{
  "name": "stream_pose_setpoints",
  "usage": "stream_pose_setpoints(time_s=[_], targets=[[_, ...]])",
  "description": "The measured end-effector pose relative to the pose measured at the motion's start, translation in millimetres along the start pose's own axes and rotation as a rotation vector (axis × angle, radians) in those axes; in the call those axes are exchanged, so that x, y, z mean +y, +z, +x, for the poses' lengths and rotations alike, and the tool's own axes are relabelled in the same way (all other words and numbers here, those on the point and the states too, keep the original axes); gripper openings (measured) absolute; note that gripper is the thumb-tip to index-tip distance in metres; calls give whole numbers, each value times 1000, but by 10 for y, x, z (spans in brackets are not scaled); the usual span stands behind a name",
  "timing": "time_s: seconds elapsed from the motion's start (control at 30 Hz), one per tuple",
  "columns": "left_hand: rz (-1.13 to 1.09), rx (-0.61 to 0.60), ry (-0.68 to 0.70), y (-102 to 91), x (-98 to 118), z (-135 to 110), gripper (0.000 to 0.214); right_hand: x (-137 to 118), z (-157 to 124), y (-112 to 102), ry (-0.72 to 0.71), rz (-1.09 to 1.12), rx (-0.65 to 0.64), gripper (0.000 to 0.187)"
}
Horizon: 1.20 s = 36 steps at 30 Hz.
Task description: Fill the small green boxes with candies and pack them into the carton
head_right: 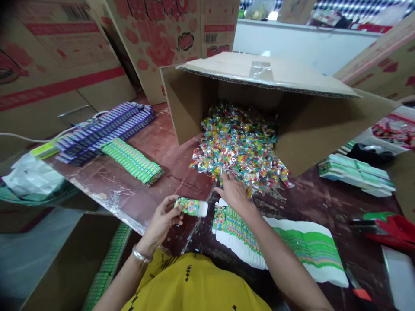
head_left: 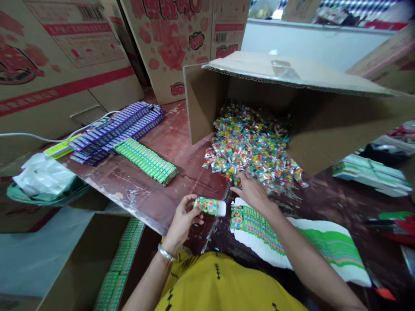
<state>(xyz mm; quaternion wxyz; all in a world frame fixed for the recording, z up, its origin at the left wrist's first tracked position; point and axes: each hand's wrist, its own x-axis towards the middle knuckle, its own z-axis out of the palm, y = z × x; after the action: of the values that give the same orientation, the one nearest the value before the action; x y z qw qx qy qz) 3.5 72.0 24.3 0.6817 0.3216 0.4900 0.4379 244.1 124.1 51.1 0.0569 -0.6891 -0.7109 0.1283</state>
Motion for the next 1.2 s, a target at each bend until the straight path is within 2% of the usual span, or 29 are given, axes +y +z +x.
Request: stream_pose_setpoints(time_s=[0.07,0.17,0.27,0.37,0.43,0.6,0.67,0.8,0.87,0.97,1.2], targets=[[-45,-13,-33,-26,7,-22,49,72,74,61,87,-147,11,40],[-52,-73,-55,-26,30,-39,53,111,139,145,110,-209,33,46],[-9,-136,-84,-5,14,-29,40,106,206,183,103,-219,69,50],[41,-136,-75,2,-61,0,21,104,287,189,68,-208,59,40],[60,-128,-53,-8,-119,17,17,116,327,187,38,-188,40,28],[83,-151,18,-46,-156,23,31,158,294,149,4,-136,81,22],[109,-180,33,-40,-132,14,37,135,221,113,-30,30,146,19],[185,-210,45,31,-102,11,24,-64,18,36,-150,720,307,14],[196,-220,45,78,-103,19,23,-201,-67,14,-197,860,317,16],[205,-239,57,127,-105,28,24,-344,-134,22,-249,833,308,13],[216,-202,143,167,-113,-1,24,-421,-145,53,-395,520,289,9]])
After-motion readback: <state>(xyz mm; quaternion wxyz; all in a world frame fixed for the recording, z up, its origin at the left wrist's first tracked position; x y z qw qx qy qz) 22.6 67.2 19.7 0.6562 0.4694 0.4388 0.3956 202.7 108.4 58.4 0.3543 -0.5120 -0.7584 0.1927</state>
